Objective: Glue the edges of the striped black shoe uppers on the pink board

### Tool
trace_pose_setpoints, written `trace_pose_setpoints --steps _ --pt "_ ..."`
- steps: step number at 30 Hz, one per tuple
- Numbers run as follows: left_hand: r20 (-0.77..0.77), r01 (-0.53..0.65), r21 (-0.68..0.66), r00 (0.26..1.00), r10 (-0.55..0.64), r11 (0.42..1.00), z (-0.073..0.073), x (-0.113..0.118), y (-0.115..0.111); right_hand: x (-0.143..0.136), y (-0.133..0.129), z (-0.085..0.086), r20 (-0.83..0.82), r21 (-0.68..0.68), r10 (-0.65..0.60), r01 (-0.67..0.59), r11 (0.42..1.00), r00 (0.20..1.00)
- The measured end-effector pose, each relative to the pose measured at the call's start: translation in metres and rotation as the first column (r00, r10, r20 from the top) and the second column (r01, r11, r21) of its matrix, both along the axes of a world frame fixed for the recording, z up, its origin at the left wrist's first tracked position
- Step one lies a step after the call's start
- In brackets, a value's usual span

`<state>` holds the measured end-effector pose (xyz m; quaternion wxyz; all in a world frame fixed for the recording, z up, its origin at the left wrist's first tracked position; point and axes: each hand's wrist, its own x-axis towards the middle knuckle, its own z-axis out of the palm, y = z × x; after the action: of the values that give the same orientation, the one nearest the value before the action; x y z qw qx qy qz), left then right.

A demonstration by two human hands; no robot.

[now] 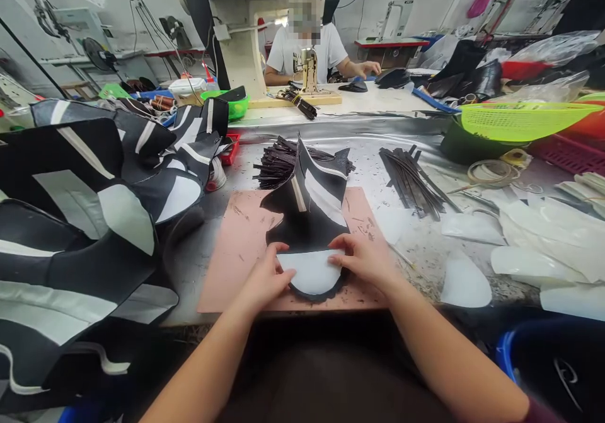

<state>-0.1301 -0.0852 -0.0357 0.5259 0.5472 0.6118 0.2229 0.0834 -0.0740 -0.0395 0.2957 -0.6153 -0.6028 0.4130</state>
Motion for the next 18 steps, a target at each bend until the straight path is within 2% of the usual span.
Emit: trace_pose_setpoints --steps 8,12,18 --pt "-0.074 0.070 0.071 0.995 -0.065 0.995 -0.0078 -0.0013 0.0026 0.0089 0.0032 -0.0093 0.028 -0.012 0.038 -0.038 0.999 0.999" --pt "-0.103 0.087 0.105 0.992 -0.076 0.991 -0.0090 -0.0006 0.0019 0.0070 0.0018 -0.0082 0.045 0.023 0.032 -0.033 0.999 0.998" --pt "-0.112 0.102 0.127 0.990 -0.088 0.987 -0.0092 -0.0012 0.0012 0.0064 0.0001 -0.0049 0.028 0.006 0.017 -0.017 1.000 0.999"
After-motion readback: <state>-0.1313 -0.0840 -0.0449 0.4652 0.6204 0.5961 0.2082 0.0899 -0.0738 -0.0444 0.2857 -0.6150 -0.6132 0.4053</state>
